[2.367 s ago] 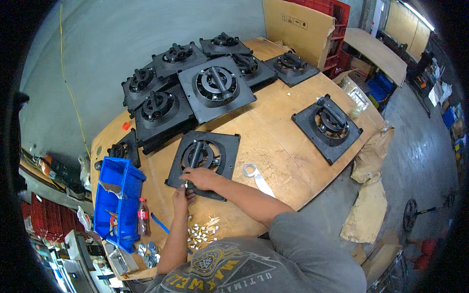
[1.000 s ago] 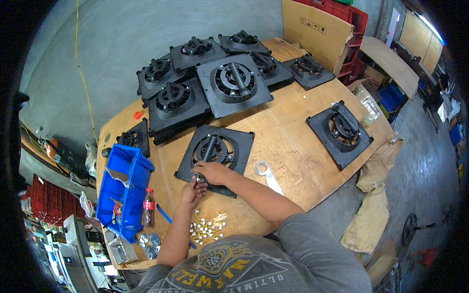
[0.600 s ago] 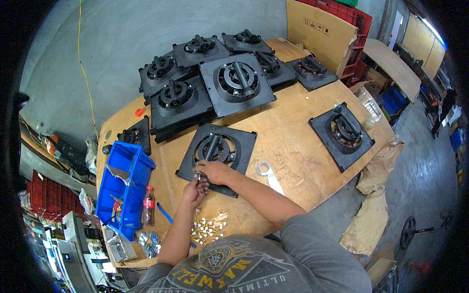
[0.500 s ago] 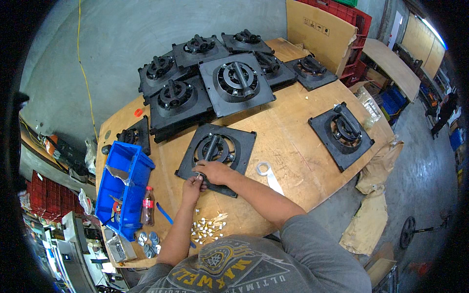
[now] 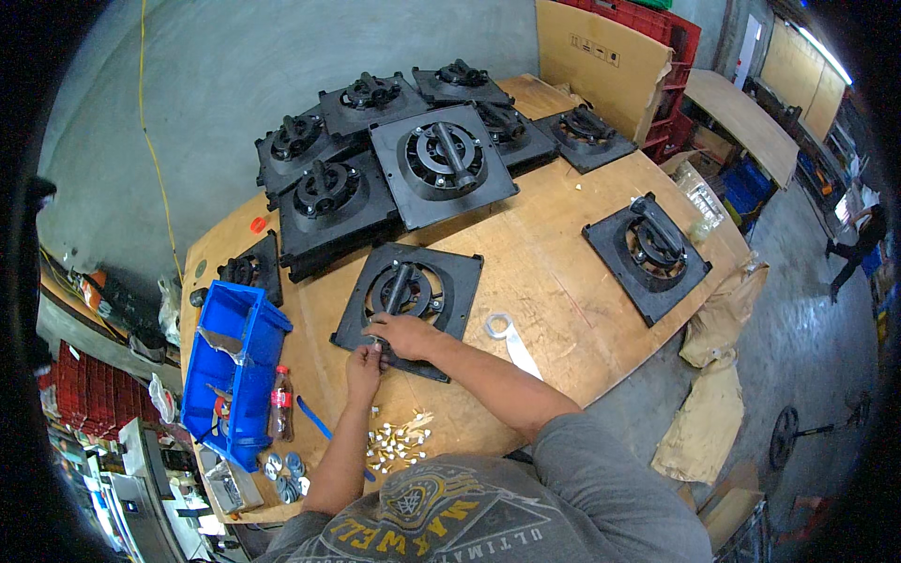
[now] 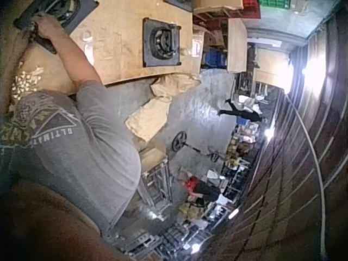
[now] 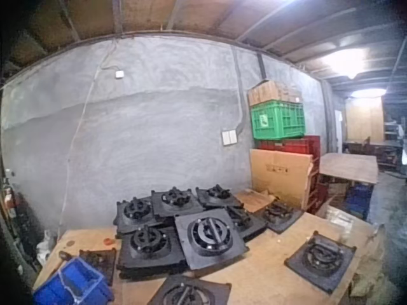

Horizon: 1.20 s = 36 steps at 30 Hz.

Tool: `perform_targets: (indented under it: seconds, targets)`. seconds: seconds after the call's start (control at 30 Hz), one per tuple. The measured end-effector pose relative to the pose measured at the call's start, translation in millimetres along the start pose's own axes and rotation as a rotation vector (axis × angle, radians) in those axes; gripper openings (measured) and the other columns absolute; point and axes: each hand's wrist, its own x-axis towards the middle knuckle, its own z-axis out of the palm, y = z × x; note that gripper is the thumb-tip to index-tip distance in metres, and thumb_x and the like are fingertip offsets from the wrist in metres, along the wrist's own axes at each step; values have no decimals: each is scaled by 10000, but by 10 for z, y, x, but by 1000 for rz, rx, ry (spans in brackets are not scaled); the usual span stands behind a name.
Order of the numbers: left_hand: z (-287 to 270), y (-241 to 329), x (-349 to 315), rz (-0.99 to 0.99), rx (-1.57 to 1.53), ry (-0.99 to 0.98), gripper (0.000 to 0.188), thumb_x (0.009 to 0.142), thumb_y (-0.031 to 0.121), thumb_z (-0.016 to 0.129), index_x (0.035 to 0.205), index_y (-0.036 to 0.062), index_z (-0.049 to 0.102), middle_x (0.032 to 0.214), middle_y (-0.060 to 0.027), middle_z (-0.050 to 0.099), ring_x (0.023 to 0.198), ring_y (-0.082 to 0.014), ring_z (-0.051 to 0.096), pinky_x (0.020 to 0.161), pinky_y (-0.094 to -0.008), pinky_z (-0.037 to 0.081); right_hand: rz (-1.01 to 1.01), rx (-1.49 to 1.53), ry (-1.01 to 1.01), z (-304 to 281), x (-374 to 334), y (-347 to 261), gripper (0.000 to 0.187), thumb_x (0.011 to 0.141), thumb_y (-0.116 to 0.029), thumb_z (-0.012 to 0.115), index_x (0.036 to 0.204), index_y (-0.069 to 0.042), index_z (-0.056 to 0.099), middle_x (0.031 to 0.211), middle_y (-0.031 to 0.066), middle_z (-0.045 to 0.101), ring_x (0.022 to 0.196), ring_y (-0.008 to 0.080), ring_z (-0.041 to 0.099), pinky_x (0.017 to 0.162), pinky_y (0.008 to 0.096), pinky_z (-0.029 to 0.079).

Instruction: The person assembles small white and gold components into black square frames on a workbench. They pick up parts, insert them into the frames, and occasionally adjust the placement. The task is performed one unit at a time.

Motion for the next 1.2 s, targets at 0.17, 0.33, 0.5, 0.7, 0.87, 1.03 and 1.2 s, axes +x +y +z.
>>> perform_targets:
  seconds: [0.17, 0.33, 0.5, 0.7, 0.87, 1.03, 1.2]
  targets:
    - [93, 77, -79, 47, 7, 170, 465, 1014, 472, 512, 1034, 27, 643, 795, -81, 679, 622, -253, 637, 609, -376, 532, 69, 10, -51, -109, -38, -81, 460, 865, -67, 569, 1318, -143, 576, 1394, 149, 521, 1103, 381, 633, 935, 462, 520]
    - [-43, -8, 24, -628, -1028, -129, 420, 1015, 418, 540, 1049, 6, 611, 780, -73, 656, 599, -207, 602, 550, -355, 506, -30, -38, -1, 65, 14, 37, 535, 822, -68, 639, 1342, -142, 538, 1359, 163, 529, 1129, 381, 618, 930, 452, 526]
    - [-8, -109, 115, -203, -508, -41, 330, 1021, 347, 556, 979, 22, 597, 775, -55, 654, 582, -157, 572, 498, -249, 449, -1, -16, -58, -50, 3, -7, 529, 817, -37, 613, 1333, -136, 550, 1386, 171, 504, 1085, 397, 636, 910, 463, 528]
    - [-19, -63, 102, -163, -350, 41, 223, 993, 263, 621, 959, 44, 593, 759, -49, 641, 567, -127, 563, 504, -238, 449, 17, -12, -74, -54, 18, -24, 535, 808, -32, 625, 1329, -133, 555, 1380, 162, 511, 1105, 389, 627, 915, 465, 525]
    - [-134, 148, 33, -440, -825, -161, 187, 942, 183, 688, 971, 26, 592, 780, -80, 644, 648, -131, 597, 571, -273, 489, 17, -21, -100, -47, 66, -55, 528, 806, -45, 643, 1323, -120, 558, 1365, 162, 527, 1115, 391, 622, 921, 469, 521]
    - [52, -144, 135, 155, 41, 138, 265, 972, 245, 633, 1080, 5, 610, 845, -109, 660, 792, -174, 644, 677, -322, 519, 4, -1, -24, -18, 10, 0, 445, 826, -76, 641, 1266, -105, 586, 1324, 180, 547, 1095, 402, 625, 905, 466, 527]
    - [-48, 472, -139, -513, -840, -65, 282, 914, 192, 674, 1108, -10, 639, 1047, -167, 681, 923, -258, 642, 835, -385, 519, -31, -74, -11, 86, 41, 55, 319, 870, -177, 599, 1177, -94, 613, 1202, 198, 586, 978, 408, 652, 833, 488, 537]
